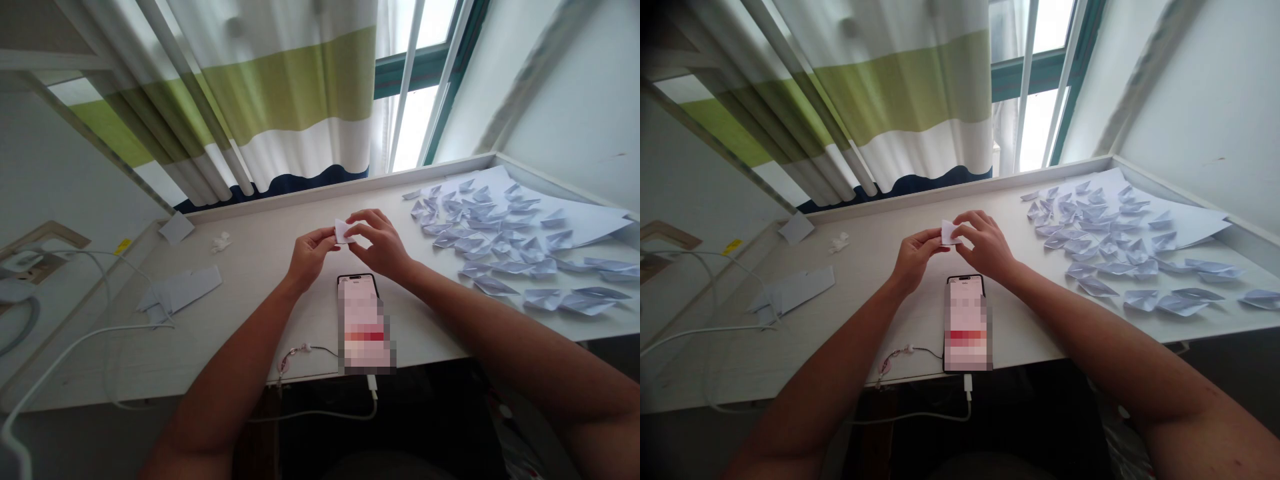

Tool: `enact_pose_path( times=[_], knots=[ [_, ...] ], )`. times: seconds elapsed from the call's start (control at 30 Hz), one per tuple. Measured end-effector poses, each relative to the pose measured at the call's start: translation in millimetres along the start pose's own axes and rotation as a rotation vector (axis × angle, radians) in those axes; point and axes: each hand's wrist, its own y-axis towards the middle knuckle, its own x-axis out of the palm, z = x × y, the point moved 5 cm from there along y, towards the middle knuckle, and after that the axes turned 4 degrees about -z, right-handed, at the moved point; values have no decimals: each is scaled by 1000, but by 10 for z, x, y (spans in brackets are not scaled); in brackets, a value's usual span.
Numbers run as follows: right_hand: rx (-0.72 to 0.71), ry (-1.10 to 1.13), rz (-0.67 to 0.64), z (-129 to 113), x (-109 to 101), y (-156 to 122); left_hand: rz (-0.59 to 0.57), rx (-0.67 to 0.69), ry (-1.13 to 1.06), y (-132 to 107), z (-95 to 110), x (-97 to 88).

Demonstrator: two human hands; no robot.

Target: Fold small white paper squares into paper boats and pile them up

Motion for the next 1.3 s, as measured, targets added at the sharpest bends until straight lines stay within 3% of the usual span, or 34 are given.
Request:
enact_pose_path(
  times=[0.27, 0.47, 0.63, 0.9, 1.3],
  knots=[
    [-54, -43, -32, -66, -15, 14, -187, -85, -197, -13, -47, 61],
    [-54, 94, -86, -20, -15, 5, -162, -161, -229, -10, -134, 30],
    [77, 195, -70, 114, 13, -28, -91, -217, -189, -17, -155, -48],
    [258, 421, -105, 155, 19, 0, -298, -171, -58, -56, -98, 68],
    [440, 594, -13, 133, 26, -12, -281, -168, -57, -51, -151, 87]
  ],
)
